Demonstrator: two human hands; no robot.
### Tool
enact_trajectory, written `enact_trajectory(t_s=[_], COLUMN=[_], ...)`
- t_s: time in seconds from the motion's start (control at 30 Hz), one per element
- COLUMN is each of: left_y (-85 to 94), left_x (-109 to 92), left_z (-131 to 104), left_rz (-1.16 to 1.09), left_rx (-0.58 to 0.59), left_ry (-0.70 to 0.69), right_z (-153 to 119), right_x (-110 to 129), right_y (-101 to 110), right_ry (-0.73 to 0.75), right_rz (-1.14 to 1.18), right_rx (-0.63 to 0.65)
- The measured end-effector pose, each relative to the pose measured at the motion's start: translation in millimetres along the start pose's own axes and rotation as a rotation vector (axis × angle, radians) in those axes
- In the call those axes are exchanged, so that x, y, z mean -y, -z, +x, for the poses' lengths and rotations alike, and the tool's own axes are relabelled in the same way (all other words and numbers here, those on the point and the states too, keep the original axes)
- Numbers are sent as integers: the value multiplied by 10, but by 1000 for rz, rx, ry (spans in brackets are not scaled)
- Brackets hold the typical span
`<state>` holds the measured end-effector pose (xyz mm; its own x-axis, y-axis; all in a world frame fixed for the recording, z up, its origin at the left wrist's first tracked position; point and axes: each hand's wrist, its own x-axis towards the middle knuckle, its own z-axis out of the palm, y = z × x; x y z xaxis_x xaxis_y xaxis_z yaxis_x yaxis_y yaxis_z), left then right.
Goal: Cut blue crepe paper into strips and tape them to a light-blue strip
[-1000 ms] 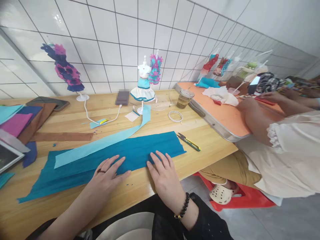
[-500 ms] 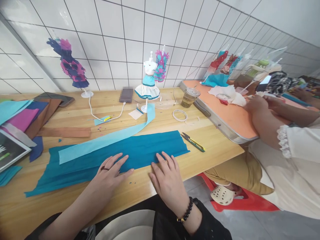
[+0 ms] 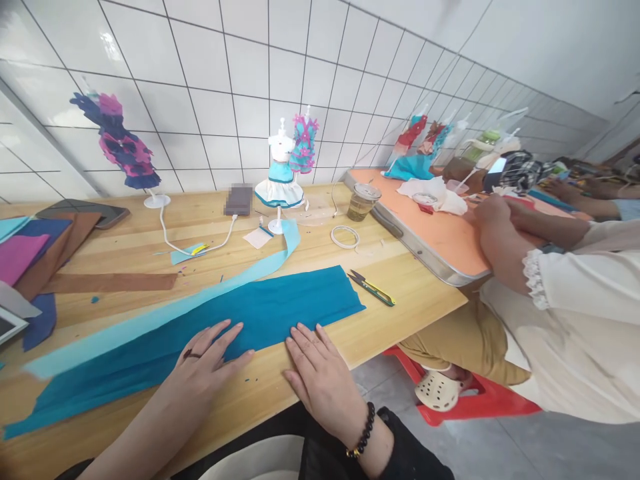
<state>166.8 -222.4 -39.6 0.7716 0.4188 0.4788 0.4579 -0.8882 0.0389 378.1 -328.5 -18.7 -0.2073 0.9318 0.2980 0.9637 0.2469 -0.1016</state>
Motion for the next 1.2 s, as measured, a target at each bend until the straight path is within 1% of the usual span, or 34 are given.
enact_trajectory(t_s=[0.13,0.23,0.3,0.43,0.5,0.57,0.67,0.73,0.8,0.87,0.93,1.03,1.13,1.2], left_y=[-49,-70,-58,-20,-20,-31,-43,-43,-38,-38,-42,-47,-36,-17], left_x=[-19,-50,-71,-95,-106,-124,-171,-214,-255,-286,-304,-313,-289,-241], left_z=[8,18,31,56,57,56,70,91,111,124,132,138,130,104], left_rz=[-3,-25,-27,25,40,43,31,9,-16,-31,-35,-41,-42,-25], left_rx=[-64,-82,-60,40,55,58,54,35,38,38,27,15,44,77], left_ry=[-18,5,5,-51,-27,5,11,42,93,118,116,106,102,67], right_z=[-24,-38,-48,-78,-95,-107,-103,-83,-48,-2,47,99,107,97], right_x=[-128,-221,-272,-321,-326,-333,-356,-364,-340,-267,-156,9,83,80], right_y=[30,61,87,123,116,98,88,105,132,150,139,60,-35,-68], right_ry=[-5,5,12,31,12,-37,-103,-118,-112,-72,9,120,128,119], right_rz=[10,25,26,3,-13,-19,-3,12,24,46,82,144,173,170], right_rx=[4,19,25,1,-8,-8,12,34,48,48,52,77,66,59])
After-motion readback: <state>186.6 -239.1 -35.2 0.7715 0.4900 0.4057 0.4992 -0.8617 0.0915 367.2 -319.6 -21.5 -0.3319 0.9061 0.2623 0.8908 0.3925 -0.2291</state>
